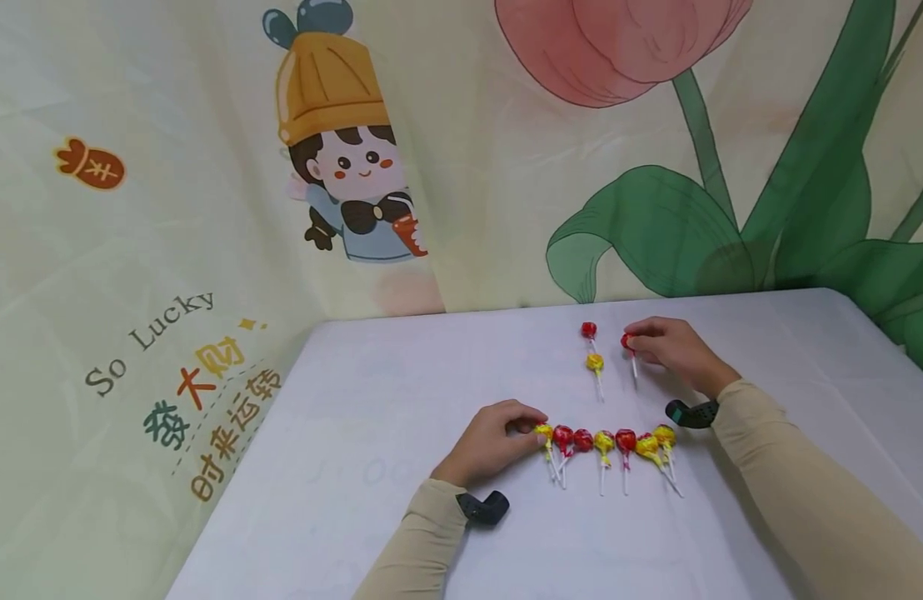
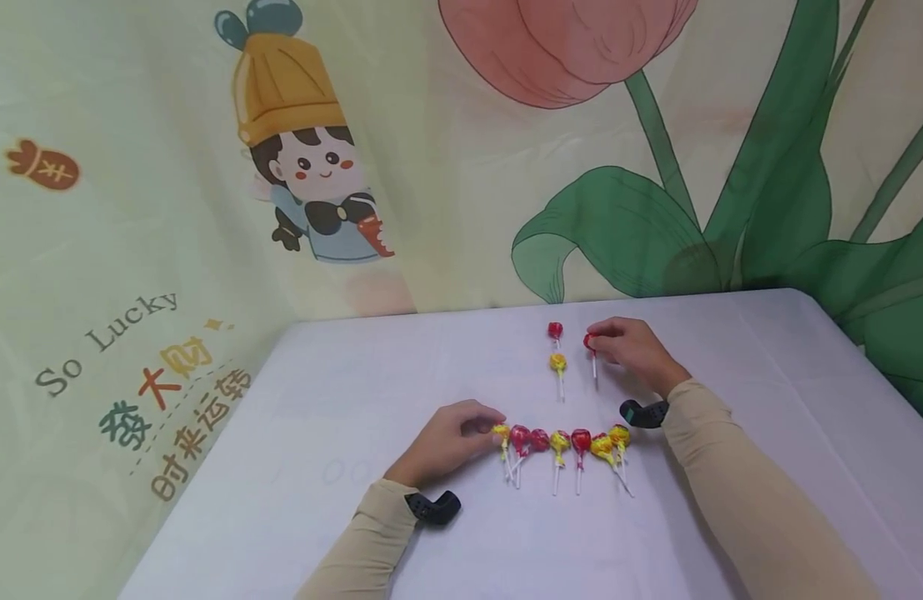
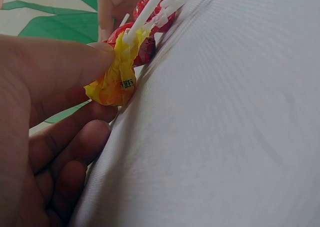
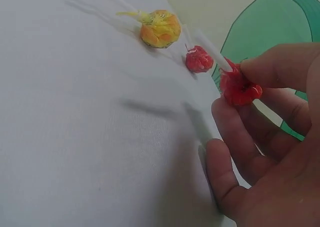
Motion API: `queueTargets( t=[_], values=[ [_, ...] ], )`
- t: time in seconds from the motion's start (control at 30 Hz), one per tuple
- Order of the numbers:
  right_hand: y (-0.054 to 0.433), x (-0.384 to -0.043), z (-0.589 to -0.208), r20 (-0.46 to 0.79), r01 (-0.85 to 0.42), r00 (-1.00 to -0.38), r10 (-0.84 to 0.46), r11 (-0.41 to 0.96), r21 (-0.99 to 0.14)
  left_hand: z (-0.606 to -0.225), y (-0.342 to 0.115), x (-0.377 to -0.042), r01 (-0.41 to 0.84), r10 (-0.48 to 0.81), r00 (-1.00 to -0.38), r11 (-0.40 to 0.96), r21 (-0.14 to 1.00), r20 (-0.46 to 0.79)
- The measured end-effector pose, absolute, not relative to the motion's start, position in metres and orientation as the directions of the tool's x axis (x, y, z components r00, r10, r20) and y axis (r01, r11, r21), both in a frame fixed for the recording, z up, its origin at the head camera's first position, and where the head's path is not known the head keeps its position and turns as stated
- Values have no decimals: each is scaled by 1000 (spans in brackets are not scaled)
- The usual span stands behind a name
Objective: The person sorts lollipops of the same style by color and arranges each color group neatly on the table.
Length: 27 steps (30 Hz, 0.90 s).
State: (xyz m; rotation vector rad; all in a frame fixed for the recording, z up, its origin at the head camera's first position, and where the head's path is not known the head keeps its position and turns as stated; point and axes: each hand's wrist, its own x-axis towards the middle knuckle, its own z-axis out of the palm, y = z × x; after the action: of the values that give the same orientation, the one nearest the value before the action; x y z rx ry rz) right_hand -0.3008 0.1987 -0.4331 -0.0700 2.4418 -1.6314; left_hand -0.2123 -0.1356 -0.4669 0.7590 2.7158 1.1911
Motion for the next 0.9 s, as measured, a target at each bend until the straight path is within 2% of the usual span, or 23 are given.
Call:
queueTargets(
  t=[0.23,0.47,0.9],
  values=[
    [197,-309,-432,-127,36,-978,-167,461,-887,-464,-133,-213,426,481,-866,566,706,137],
    [194,-317,-434,-127,23,-972,-196,459,-888,-464,-134,-211,428,478,-867,571,701,141],
    [191,-322,-438,-135,46,-978,-161,461,-886,-463,-134,-212,457,488,-856,559,692,170]
  ],
)
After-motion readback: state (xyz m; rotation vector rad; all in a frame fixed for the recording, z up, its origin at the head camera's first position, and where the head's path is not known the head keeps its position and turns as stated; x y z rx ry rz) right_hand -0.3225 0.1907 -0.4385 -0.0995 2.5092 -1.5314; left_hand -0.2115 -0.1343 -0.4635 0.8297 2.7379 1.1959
